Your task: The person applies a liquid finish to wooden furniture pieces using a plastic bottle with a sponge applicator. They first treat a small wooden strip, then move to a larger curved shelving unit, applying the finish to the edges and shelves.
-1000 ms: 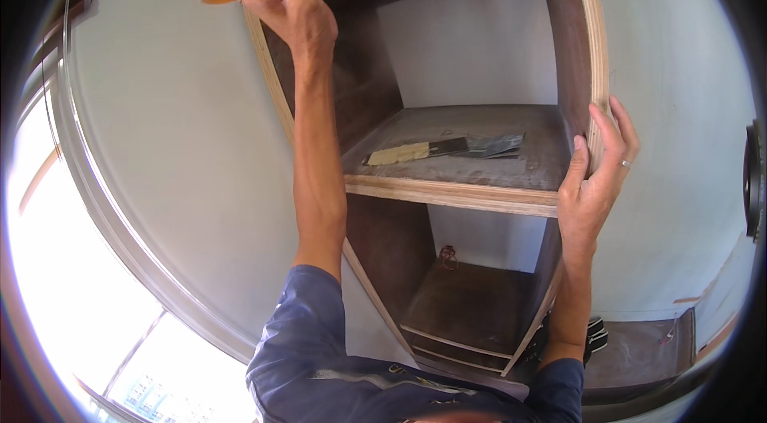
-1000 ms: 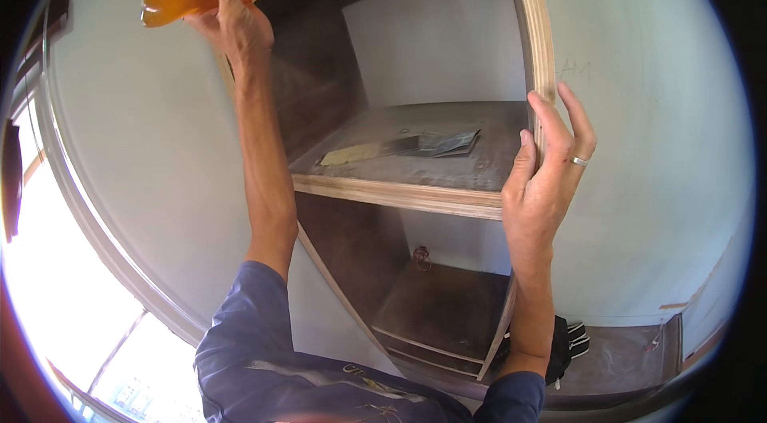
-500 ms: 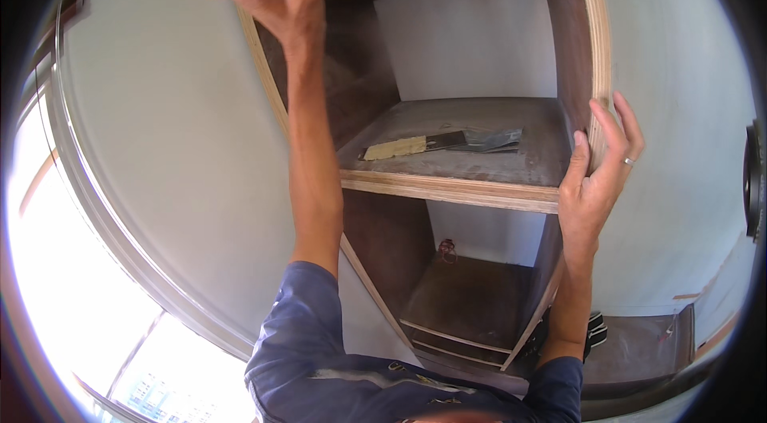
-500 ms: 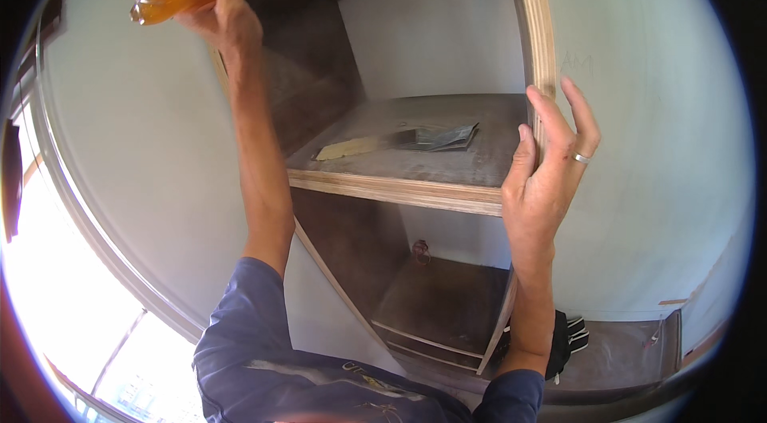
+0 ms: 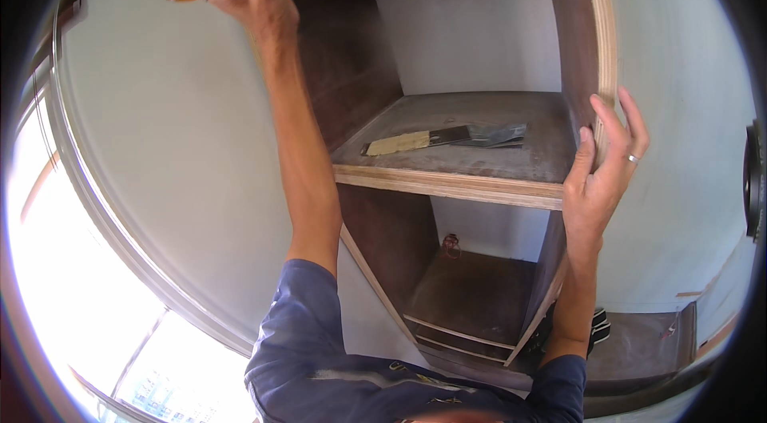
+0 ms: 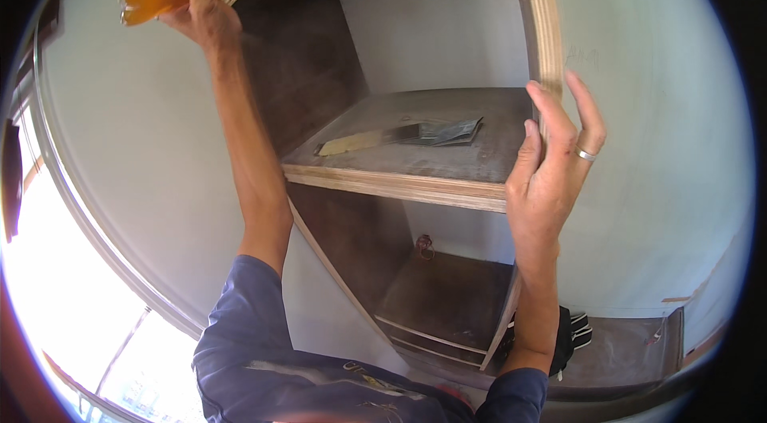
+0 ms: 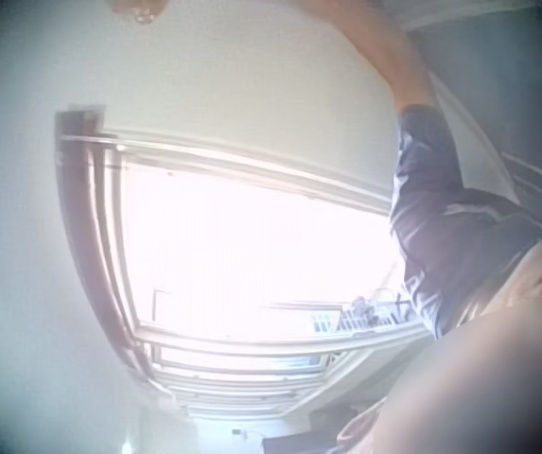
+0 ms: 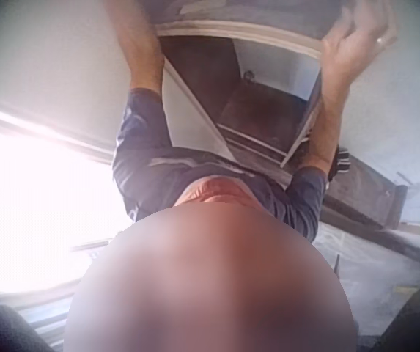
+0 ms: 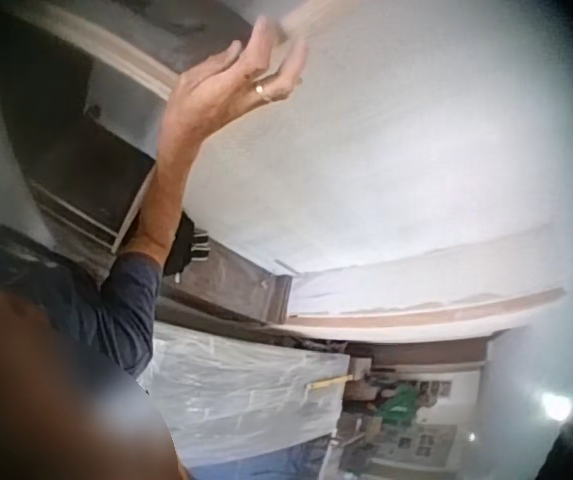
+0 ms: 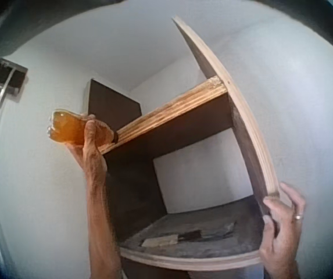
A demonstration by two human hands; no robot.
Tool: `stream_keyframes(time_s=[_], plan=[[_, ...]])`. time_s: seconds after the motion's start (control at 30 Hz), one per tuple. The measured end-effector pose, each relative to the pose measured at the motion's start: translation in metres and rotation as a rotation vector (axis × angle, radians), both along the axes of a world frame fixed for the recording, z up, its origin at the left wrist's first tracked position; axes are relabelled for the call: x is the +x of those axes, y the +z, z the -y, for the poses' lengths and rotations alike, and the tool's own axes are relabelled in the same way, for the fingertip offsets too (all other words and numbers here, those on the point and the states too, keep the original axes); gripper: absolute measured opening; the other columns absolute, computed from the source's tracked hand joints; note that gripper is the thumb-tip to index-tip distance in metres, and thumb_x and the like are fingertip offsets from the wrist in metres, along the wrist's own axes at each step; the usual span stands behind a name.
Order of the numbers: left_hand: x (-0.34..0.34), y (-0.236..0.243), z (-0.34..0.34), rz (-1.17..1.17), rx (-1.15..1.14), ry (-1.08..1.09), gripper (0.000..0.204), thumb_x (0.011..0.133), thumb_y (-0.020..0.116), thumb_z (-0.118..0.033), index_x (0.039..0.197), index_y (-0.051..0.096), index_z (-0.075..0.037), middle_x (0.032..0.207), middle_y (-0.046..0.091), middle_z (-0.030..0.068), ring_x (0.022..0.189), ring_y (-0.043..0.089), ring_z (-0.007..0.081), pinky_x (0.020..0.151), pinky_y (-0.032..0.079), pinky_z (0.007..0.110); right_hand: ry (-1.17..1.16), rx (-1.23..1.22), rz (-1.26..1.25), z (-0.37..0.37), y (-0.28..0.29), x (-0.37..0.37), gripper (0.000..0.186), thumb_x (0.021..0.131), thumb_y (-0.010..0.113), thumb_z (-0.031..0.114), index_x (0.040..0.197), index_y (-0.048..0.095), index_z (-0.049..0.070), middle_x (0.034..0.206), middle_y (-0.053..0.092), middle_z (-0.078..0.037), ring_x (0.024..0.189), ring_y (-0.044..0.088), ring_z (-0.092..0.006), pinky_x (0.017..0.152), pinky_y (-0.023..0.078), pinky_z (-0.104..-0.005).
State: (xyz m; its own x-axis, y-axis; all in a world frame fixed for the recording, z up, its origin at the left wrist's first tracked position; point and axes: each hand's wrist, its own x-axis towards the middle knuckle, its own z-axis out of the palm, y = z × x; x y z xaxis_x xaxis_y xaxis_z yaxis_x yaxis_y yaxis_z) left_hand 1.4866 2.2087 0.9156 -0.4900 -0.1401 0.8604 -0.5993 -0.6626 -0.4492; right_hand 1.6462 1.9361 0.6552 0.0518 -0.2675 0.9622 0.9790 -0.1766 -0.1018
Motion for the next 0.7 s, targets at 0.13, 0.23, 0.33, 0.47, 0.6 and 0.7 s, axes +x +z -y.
stream_keyframes(time_s=[0.13,0.23,0.33,0.47,0.6,0.7], plan=[[-0.002,0.006,-0.003,-0.012,0.002,-0.135,0.043,0.088,0.082,-0.012,0.123,0.059,0.002,0.111,0.068,0.0110,0.102,0.069,0.0220,0.098,0.057,0.039,0.042,0.003,0.004,-0.001,0.000,0.000,0.043,0.092,0.057,-0.015,0.130,0.061,0.004,0.144,0.048,-0.022,0.135,0.048,-0.0330,0.097,0.057,-0.0388],[0.005,0.007,-0.007,-0.039,-0.068,-0.030,0.042,0.098,0.074,-0.018,0.131,0.057,-0.001,0.122,0.067,0.0120,0.113,0.066,0.0221,0.103,0.050,0.037,0.068,0.033,0.000,-0.001,0.000,0.000,0.043,0.092,0.057,-0.015,0.130,0.061,0.004,0.146,0.047,-0.021,0.135,0.048,-0.0330,0.098,0.057,-0.0388],[-0.002,0.004,-0.012,-0.016,0.061,-0.071,0.043,0.087,0.082,-0.011,0.121,0.059,0.002,0.113,0.068,0.0109,0.101,0.069,0.0220,0.097,0.057,0.038,0.082,0.023,-0.007,-0.001,-0.001,0.001,0.044,0.091,0.057,-0.015,0.130,0.061,0.004,0.147,0.046,-0.020,0.135,0.048,-0.0330,0.098,0.057,-0.0387],[-0.009,-0.002,-0.008,0.022,-0.052,-0.203,0.034,0.090,0.079,-0.007,0.118,0.062,0.002,0.112,0.069,0.0109,0.099,0.069,0.0206,0.095,0.058,0.036,0.002,-0.013,-0.003,0.000,-0.001,0.002,0.044,0.091,0.056,-0.016,0.131,0.060,0.004,0.146,0.045,-0.021,0.134,0.049,-0.0329,0.098,0.056,-0.0393],[0.019,0.000,0.017,0.015,0.010,-0.171,0.033,0.093,0.076,-0.009,0.121,0.062,0.002,0.110,0.070,0.0100,0.102,0.068,0.0200,0.095,0.055,0.035,0.045,0.007,-0.012,-0.002,-0.001,0.001,0.046,0.091,0.056,-0.017,0.131,0.060,0.004,0.147,0.044,-0.020,0.134,0.049,-0.0332,0.098,0.056,-0.0389],[0.041,0.000,0.034,-0.042,0.018,0.012,0.043,0.097,0.076,-0.019,0.131,0.057,-0.002,0.121,0.067,0.0101,0.110,0.066,0.0211,0.102,0.050,0.036,0.070,0.008,-0.011,-0.001,0.001,0.000,0.046,0.091,0.056,-0.017,0.131,0.060,0.005,0.148,0.043,-0.019,0.134,0.049,-0.0334,0.099,0.056,-0.0386]])
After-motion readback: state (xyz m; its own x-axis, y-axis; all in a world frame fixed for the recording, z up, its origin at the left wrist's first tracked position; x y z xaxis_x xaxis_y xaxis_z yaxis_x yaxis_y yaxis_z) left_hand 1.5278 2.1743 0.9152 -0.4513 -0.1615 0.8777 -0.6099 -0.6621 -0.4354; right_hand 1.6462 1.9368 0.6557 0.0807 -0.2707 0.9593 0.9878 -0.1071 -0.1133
